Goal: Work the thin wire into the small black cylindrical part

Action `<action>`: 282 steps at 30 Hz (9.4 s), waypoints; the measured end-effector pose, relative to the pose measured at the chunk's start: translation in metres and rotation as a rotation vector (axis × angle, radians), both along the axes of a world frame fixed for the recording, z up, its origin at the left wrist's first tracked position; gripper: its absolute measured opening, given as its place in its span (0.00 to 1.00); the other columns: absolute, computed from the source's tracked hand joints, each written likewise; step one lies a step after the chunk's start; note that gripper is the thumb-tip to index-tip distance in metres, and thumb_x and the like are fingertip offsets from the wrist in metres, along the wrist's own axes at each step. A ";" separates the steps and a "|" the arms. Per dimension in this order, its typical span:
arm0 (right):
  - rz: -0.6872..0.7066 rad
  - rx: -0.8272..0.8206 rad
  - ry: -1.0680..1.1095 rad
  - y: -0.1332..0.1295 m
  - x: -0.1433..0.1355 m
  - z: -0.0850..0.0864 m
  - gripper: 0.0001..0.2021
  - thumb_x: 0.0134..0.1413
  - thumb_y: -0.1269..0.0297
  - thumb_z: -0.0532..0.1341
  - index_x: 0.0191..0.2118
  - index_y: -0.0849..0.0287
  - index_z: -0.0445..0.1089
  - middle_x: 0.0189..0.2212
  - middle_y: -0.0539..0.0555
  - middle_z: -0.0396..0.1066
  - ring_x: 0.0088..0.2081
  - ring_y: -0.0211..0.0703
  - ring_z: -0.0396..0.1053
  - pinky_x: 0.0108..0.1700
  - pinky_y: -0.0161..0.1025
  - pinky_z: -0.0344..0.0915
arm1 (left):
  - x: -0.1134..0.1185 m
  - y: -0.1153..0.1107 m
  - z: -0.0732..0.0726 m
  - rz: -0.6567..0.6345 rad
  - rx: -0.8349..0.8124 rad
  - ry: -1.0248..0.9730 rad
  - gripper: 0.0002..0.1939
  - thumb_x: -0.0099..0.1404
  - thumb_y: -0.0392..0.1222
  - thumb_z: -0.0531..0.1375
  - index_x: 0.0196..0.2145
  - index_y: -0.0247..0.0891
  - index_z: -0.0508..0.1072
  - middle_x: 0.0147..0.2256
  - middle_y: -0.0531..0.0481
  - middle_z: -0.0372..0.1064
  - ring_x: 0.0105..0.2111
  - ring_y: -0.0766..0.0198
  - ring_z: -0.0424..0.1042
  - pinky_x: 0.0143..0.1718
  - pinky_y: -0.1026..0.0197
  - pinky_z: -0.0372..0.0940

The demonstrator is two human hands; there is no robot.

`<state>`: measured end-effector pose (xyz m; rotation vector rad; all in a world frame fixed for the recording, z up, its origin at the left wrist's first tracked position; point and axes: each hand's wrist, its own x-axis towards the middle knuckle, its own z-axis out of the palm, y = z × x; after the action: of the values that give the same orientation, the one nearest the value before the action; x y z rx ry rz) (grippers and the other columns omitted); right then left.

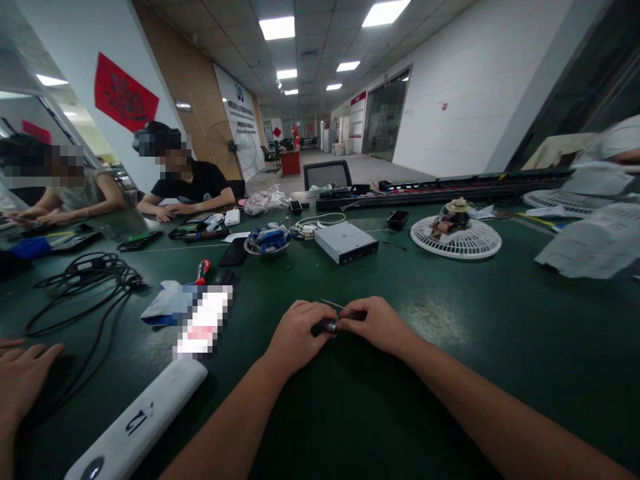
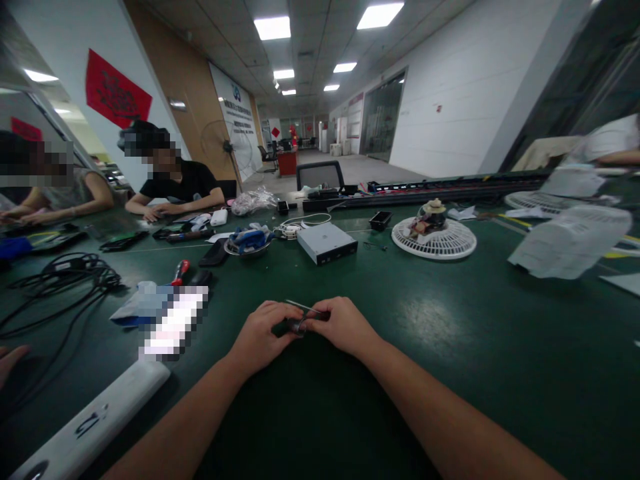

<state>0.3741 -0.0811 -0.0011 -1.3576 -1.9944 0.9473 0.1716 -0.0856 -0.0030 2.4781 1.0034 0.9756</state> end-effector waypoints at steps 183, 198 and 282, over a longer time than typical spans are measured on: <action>-0.069 0.415 -0.436 -0.013 -0.010 0.007 0.10 0.59 0.68 0.55 0.41 0.53 0.74 0.36 0.51 0.73 0.40 0.43 0.69 0.41 0.39 0.63 | -0.001 0.009 -0.006 0.293 0.054 0.052 0.14 0.56 0.29 0.64 0.38 0.43 0.74 0.41 0.54 0.76 0.44 0.59 0.71 0.48 0.53 0.60; -0.261 0.299 -0.504 -0.011 -0.013 0.006 0.08 0.56 0.58 0.57 0.38 0.53 0.71 0.30 0.51 0.73 0.29 0.42 0.69 0.29 0.38 0.55 | 0.000 0.008 -0.005 0.367 0.086 0.045 0.14 0.57 0.29 0.63 0.39 0.44 0.75 0.42 0.53 0.75 0.45 0.59 0.71 0.50 0.51 0.59; -0.092 0.303 -0.019 -0.009 -0.011 0.006 0.09 0.63 0.61 0.54 0.43 0.58 0.67 0.36 0.53 0.72 0.35 0.40 0.68 0.37 0.37 0.61 | 0.001 0.004 -0.001 0.229 0.018 0.029 0.11 0.58 0.40 0.65 0.41 0.42 0.74 0.39 0.50 0.75 0.41 0.57 0.72 0.46 0.53 0.64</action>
<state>0.3633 -0.0903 0.0044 -1.2778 -1.9751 0.5643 0.1727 -0.0818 -0.0036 2.4371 1.3163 1.0212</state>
